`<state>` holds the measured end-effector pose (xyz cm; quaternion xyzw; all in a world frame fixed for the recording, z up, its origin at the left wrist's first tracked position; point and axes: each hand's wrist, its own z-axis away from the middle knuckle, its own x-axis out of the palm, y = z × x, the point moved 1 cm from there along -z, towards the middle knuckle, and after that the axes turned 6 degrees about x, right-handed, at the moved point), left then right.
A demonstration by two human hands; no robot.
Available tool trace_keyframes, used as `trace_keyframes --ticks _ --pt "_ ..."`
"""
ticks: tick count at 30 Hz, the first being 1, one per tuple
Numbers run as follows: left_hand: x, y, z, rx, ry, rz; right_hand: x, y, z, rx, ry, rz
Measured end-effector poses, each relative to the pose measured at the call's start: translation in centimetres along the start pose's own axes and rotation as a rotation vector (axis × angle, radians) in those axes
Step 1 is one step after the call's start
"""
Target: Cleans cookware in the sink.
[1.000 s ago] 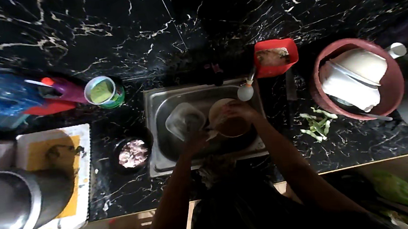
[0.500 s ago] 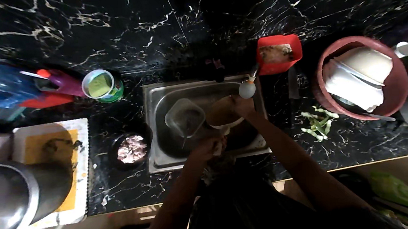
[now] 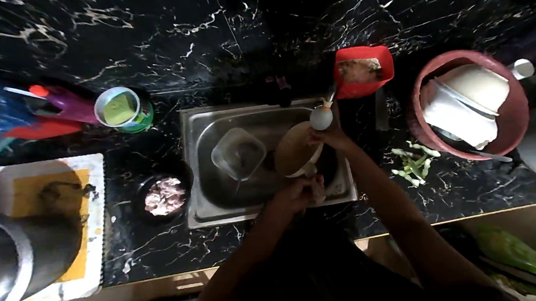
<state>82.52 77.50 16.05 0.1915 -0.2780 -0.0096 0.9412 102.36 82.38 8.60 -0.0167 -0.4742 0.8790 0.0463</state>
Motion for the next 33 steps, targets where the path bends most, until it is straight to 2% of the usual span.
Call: trace_keyframes --ticks 4,6,8,13,16,21,24,27,30,31,33 --pt "1.7 1.2 2.5 -0.055 -0.057 0.109 -1.6 -2.1 1.1 -0.02 0.111 0.1" --pt "2.4 1.0 3.5 -0.065 -0.072 0.114 -2.2 -1.4 0.7 -0.04 0.191 0.06" --pt "2.9 0.6 4.0 -0.059 -0.065 0.109 -2.3 -0.4 0.4 0.02 0.24 0.053" --pt "3.0 0.0 3.4 0.013 0.032 0.033 -0.8 0.7 0.4 0.245 0.099 0.126" --pt "1.6 -0.5 1.7 0.017 0.074 -0.073 0.8 0.4 0.1 0.203 -0.002 0.087" --pt "-2.4 -0.9 -3.9 -0.021 0.072 -0.119 1.8 0.7 -3.2 0.002 0.041 0.231" --pt "-3.8 -1.5 -7.6 0.063 0.141 -0.075 2.4 0.7 -5.6 -0.171 0.027 0.436" --pt "-4.0 -1.8 -10.3 0.185 0.184 -0.065 3.2 1.1 -6.6 -0.302 0.058 0.449" --pt "-3.3 -1.0 -11.7 0.285 0.19 0.003 2.9 0.6 -3.7 -0.238 0.095 0.284" --pt "-3.3 -0.9 -12.2 0.318 0.181 0.019 2.5 0.5 -2.7 -0.175 0.034 0.199" --pt "-3.6 -1.1 -13.4 0.376 0.188 0.015 1.1 0.6 -1.8 -0.048 -0.2 0.077"
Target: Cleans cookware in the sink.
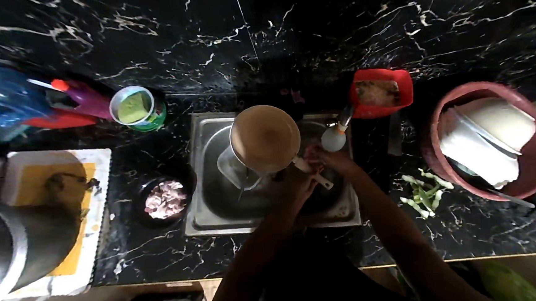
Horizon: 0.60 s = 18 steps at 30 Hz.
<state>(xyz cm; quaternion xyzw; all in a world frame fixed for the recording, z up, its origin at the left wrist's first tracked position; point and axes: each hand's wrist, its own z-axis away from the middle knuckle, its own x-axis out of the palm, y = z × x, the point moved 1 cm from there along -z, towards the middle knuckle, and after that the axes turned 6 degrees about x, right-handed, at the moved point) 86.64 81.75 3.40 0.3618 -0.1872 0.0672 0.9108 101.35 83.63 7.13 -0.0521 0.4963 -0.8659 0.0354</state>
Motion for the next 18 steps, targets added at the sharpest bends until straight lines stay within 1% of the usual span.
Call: trace_keyframes --ticks 1,2,3,5,6,7,8,9,10,12,15,16,17,18 --pt "-0.1 -0.3 -0.4 0.025 0.014 -0.025 -0.7 -0.1 0.5 0.043 -0.098 -0.001" --pt "-0.1 -0.6 -0.8 0.046 0.03 -0.05 -1.4 -0.4 1.0 0.067 -0.13 0.044" --pt "-0.1 -0.7 -1.1 0.066 0.044 -0.066 -1.9 -0.6 1.3 0.068 -0.08 0.127" --pt "0.2 -0.4 -1.6 0.103 0.043 -0.048 -2.7 -1.3 1.9 0.065 0.186 0.317" --pt "0.3 -0.2 -1.7 0.134 0.03 -0.021 -3.1 -1.4 1.8 0.022 0.287 0.377" --pt "0.4 -0.1 -2.0 0.161 0.016 -0.001 -3.5 -0.9 1.3 -0.081 0.352 0.413" --pt "0.3 -0.2 -2.3 0.185 -0.002 0.014 -3.9 -0.2 0.4 -0.186 0.373 0.432" --pt "0.2 -0.1 -2.5 0.192 -0.022 0.026 -4.2 0.3 -0.6 -0.241 0.373 0.45" --pt "0.3 0.0 -2.6 0.182 -0.031 0.034 -4.5 1.0 -1.8 -0.248 0.372 0.489" --pt "0.8 0.8 -2.4 0.122 -0.019 0.024 -4.8 1.6 -4.2 -0.22 0.395 0.611" --pt "1.4 1.4 -2.1 0.102 -0.072 0.009 -5.0 1.0 -5.5 -0.062 0.411 0.616" --pt "1.5 1.5 -2.0 0.102 -0.102 0.005 -5.3 1.7 -6.4 -0.073 0.456 0.725" --pt "1.5 1.6 -1.9 0.101 -0.127 0.011 -6.0 4.1 -8.3 -0.171 0.552 0.835" --pt "1.6 1.5 -1.7 0.096 -0.147 0.018 -6.9 7.3 -10.8 -0.323 0.681 0.9"
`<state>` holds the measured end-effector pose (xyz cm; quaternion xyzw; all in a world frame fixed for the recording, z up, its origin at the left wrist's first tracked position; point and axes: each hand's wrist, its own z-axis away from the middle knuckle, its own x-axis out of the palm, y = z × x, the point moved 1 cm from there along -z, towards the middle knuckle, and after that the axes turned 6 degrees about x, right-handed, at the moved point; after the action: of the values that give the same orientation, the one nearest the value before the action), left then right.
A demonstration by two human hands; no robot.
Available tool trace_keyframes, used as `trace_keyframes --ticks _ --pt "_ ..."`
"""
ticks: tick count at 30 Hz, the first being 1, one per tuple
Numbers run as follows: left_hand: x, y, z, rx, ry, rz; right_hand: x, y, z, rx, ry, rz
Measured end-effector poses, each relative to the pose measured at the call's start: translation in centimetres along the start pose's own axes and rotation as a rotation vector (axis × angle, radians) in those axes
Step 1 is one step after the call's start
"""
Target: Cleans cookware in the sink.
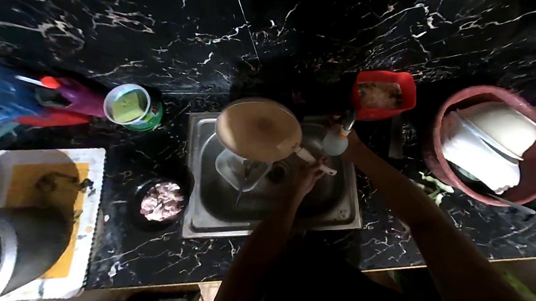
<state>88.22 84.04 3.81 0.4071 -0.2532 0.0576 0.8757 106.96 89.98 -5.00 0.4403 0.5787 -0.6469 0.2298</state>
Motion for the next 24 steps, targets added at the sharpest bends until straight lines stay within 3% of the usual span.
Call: trace_keyframes --ticks 2,4,5,6,7,10,12,15,19,22,23,24 --pt "0.2 0.1 0.6 -0.023 -0.028 0.03 0.1 0.6 -1.2 0.057 -0.15 0.061" --pt "0.3 0.6 1.8 -0.066 -0.061 0.045 -3.9 -2.4 -0.7 0.059 -0.352 0.146" --pt "0.5 0.8 2.5 -0.089 -0.079 0.056 -4.5 -2.8 0.3 -0.04 -0.244 0.181" --pt "0.5 1.1 3.2 -0.114 -0.099 0.072 -2.6 -1.7 1.1 -0.223 0.136 0.137" --pt "0.4 1.3 3.9 -0.136 -0.123 0.093 -6.8 -4.6 1.3 -0.057 -0.249 0.137" --pt "-0.4 1.5 6.1 -0.172 -0.233 0.178 -9.3 -6.8 4.3 0.148 -0.339 -0.137" --pt "-1.0 1.5 7.3 -0.172 -0.327 0.222 -10.5 -8.3 6.0 0.186 -0.491 0.092" --pt "-1.7 1.4 8.9 -0.159 -0.436 0.264 -11.3 -9.6 7.8 0.1 -0.585 0.31" --pt "-2.0 2.2 11.3 -0.134 -0.49 0.212 -13.3 -9.5 10.1 -0.001 -0.655 -0.076" --pt "-2.5 2.3 12.3 -0.102 -0.549 0.253 -12.5 -8.8 11.6 0.108 -0.62 -0.559" --pt "-2.6 2.3 12.5 -0.091 -0.57 0.282 -11.7 -8.8 12.2 0.142 -0.574 -0.587" --pt "-2.7 2.4 12.8 -0.084 -0.584 0.318 -11.1 -9.0 12.9 0.143 -0.552 -0.422"
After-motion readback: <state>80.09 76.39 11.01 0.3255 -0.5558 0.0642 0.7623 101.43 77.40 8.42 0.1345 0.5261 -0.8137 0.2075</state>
